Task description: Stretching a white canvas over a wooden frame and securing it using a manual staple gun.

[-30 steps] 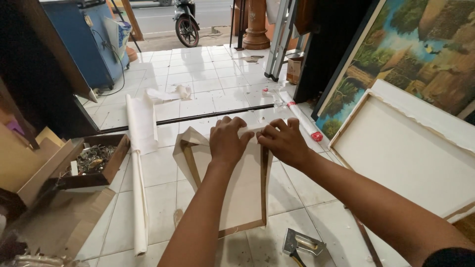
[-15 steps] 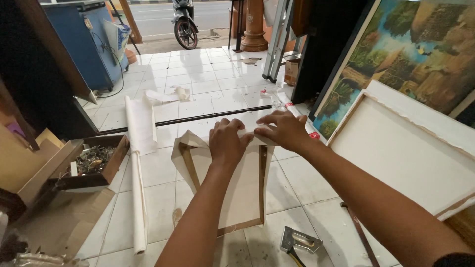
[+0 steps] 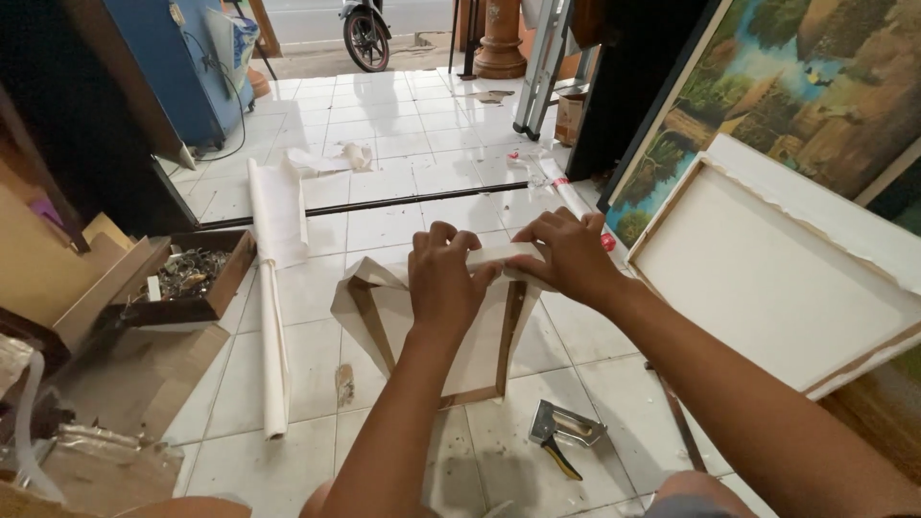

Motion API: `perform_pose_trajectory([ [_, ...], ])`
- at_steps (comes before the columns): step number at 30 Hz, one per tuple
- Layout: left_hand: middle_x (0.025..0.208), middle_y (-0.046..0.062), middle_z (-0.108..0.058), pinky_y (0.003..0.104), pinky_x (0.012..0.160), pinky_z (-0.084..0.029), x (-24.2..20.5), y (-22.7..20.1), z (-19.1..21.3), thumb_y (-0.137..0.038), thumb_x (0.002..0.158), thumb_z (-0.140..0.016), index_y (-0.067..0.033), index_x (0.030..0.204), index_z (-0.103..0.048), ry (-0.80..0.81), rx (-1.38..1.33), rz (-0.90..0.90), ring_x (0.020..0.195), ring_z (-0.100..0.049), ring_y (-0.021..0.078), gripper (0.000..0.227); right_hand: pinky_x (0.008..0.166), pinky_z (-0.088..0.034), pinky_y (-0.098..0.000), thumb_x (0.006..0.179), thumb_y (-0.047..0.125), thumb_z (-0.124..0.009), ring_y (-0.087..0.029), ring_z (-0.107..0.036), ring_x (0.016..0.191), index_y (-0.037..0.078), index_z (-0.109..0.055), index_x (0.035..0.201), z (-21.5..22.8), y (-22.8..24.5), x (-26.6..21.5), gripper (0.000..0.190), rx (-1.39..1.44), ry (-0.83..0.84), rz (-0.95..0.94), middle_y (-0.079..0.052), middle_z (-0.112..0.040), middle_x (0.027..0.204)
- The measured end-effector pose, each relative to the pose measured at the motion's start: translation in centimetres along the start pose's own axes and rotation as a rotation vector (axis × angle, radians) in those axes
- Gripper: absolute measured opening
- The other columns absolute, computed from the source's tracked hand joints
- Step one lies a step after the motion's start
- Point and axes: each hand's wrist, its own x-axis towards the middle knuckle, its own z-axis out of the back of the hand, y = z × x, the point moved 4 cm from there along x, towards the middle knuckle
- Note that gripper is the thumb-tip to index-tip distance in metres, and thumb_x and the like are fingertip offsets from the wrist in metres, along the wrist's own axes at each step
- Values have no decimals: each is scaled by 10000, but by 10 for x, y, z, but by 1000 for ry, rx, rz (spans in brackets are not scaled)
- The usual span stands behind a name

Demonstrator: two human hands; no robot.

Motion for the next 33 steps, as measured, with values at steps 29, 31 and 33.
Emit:
perform_pose_trajectory([
  [29, 1162, 68, -642, 472, 910, -499, -311, -3, 31, -433, 1111, -725, -163, 1251, -654, -176, 15, -317, 1012, -613, 317, 313, 1151, -532, -616, 837, 443, -1046, -137, -717, 771, 158, -716, 1090, -5, 111, -264, 505, 247, -330, 479, -22, -725, 886],
  [31, 1185, 88, -646, 488, 911, -509, -278, -2, 28, -455, 1119, -709, -153, 1294, -641, -215, 13, -345, 1031, -623, 328, 356, 1126, -549, -636, 847, 408, -1040, -165, -706, 755, 107, -717, 1042, -5, 103, -241, 482, 226, -352, 492, -66, -730, 874],
  [33, 1086, 23, -615, 441, 895, -550, -233, -2, 24, -547, 994, -811, -203, 1258, -716, -249, 64, -379, 1042, -661, 280, 443, 1163, -575, -575, 793, 529, -991, -222, -750, 854, 187, -839, 1086, -13, 77, -214, 476, 210, -431, 306, 3, -688, 856],
])
